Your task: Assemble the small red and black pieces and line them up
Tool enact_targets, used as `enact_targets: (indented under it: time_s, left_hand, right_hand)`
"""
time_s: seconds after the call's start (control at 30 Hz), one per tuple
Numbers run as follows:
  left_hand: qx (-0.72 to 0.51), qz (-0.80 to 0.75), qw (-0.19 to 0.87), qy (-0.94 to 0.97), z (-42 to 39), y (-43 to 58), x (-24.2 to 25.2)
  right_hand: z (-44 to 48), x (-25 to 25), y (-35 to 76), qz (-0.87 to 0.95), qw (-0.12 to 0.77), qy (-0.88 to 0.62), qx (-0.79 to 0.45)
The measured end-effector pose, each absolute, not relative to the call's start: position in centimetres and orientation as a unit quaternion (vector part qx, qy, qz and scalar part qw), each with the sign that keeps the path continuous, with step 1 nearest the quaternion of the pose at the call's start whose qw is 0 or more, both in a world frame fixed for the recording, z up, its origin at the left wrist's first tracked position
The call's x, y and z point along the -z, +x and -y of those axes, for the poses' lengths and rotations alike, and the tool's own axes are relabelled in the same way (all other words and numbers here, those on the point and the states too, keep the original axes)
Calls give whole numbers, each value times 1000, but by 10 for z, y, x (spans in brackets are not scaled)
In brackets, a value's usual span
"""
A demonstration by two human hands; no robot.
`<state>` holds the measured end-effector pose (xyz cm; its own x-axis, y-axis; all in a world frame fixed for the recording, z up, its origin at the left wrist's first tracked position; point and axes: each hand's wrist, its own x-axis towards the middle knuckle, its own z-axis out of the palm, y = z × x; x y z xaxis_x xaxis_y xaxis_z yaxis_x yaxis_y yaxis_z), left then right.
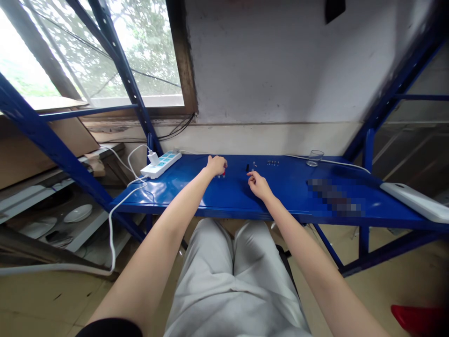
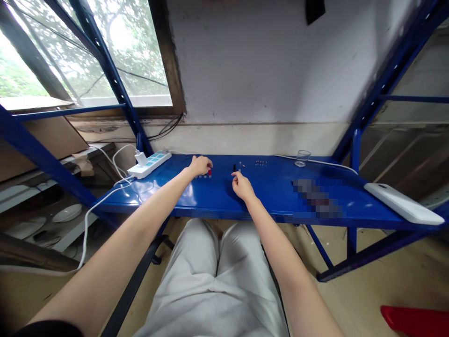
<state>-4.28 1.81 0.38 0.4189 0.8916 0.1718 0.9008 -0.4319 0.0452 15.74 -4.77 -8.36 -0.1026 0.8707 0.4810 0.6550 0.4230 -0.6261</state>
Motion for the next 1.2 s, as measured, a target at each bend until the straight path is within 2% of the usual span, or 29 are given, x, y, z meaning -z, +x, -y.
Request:
enact_targets:
  time_s: [0.1, 0.3, 0.4, 0.57, 0.9, 1.07, 1.2]
  left_hand:
    - [108, 527, 35, -842, -16, -41, -5]
    - [236, 463, 60, -852, -3, -21, -5]
    - [233, 446, 49, -863, 4, -2, 4]
    - [166, 508, 13, -845, 7, 30, 30]
    - [131, 548, 1, -826, -4, 51, 50]
    - [185, 535, 57, -823, -5, 52, 55]
    - [227, 529, 61, -816, -4, 50, 57]
  right_hand:
    - [52, 80, 158, 692, 447, -558, -101]
    - [55, 73, 163, 586, 505, -631, -62]
    - [55, 72, 164, 569, 511, -641, -60]
    - [54, 73, 164, 565, 514, -643, -53]
    - [51, 76, 164, 579, 482, -656, -52]
    - [50, 75, 163, 606, 442, -661, -38]
    - [48, 76, 161, 627, 386, -676, -14]
